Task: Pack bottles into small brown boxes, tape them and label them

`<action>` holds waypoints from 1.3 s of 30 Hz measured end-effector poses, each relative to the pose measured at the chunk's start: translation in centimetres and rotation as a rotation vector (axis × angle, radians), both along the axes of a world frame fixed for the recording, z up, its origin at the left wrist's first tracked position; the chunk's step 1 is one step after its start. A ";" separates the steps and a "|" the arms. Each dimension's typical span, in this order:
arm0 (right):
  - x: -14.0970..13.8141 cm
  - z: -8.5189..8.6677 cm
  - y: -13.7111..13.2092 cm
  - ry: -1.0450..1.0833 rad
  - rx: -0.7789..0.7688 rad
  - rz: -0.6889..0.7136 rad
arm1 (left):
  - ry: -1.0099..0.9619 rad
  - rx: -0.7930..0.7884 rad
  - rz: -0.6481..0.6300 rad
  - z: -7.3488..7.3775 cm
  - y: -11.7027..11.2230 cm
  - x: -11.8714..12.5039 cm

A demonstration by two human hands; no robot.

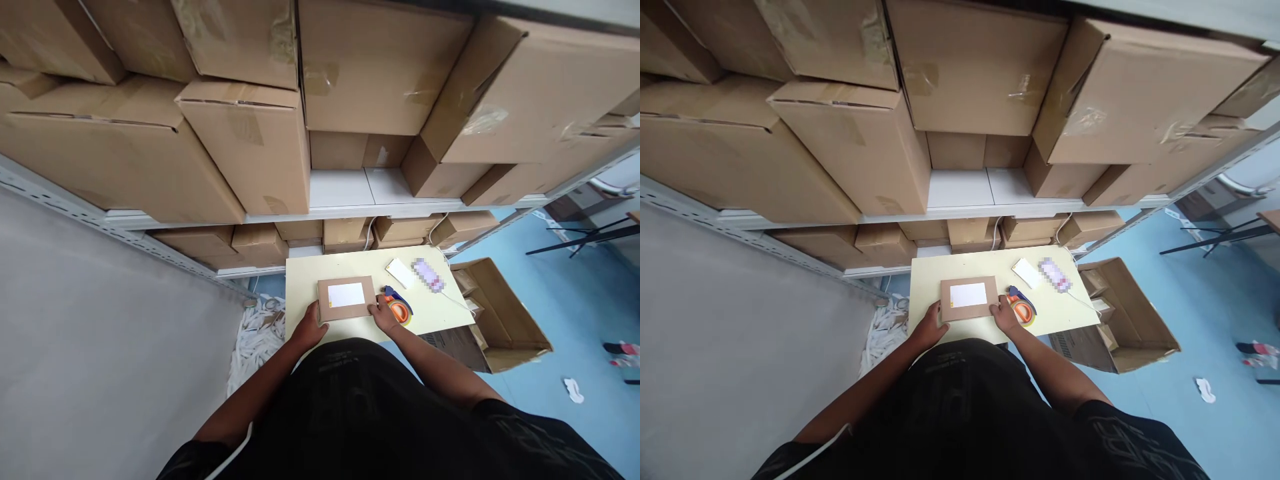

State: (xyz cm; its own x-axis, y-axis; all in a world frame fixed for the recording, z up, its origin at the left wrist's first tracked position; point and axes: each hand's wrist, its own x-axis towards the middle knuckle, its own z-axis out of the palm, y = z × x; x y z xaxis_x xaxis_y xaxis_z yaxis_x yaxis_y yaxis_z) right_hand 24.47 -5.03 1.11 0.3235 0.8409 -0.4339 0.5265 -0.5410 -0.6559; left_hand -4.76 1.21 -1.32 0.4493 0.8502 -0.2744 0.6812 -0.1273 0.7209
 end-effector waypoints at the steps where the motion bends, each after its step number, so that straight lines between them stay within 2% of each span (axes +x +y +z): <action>1: -0.1 0.0 0.0 -0.007 -0.003 -0.003 | 0.014 -0.002 -0.013 -0.1 0.1 -0.1; 6: -0.4 0.3 0.0 -0.049 -0.013 -0.005 | 0.051 0.035 -0.070 -0.4 0.8 -0.6; 9: 0.2 0.6 -0.4 -0.093 0.000 0.007 | 0.051 0.083 -0.077 0.2 1.3 -0.8; 13: 3.4 1.1 -1.9 -0.250 0.018 -0.044 | 0.059 0.260 -0.104 2.9 1.7 -0.4; 15: 5.8 1.0 -2.5 -0.420 -0.044 -0.046 | 0.031 0.338 -0.151 4.8 1.9 0.5; 17: 8.1 0.7 -2.3 -0.577 -0.153 0.009 | 0.011 0.335 -0.205 6.8 1.9 2.1; 20: 10.8 -0.4 -0.9 -0.576 -0.291 0.168 | 0.006 0.167 -0.282 9.3 1.7 5.8; 23: 12.2 -1.3 0.3 -0.479 -0.318 0.266 | -0.012 -0.068 -0.247 10.6 1.2 10.7; 26: 12.9 -1.1 0.0 -0.441 -0.258 0.255 | -0.042 -0.378 -0.096 10.6 0.9 16.0; 28: 13.1 -0.2 -1.1 -0.418 -0.156 0.236 | -0.043 -0.563 0.053 10.3 1.0 19.4; 30: 13.1 1.0 -2.5 -0.390 -0.046 0.225 | -0.048 -0.679 0.191 9.9 1.3 22.3; 32: 13.1 2.1 -3.7 -0.365 0.008 0.228 | -0.061 -0.732 0.259 9.7 1.5 24.6; 34: 13.0 2.8 -4.5 -0.347 0.008 0.231 | -0.053 -0.736 0.270 9.4 1.7 26.0; 39: 12.8 3.0 -5.6 -0.331 -0.032 0.226 | 0.070 -0.715 0.230 8.7 2.5 27.0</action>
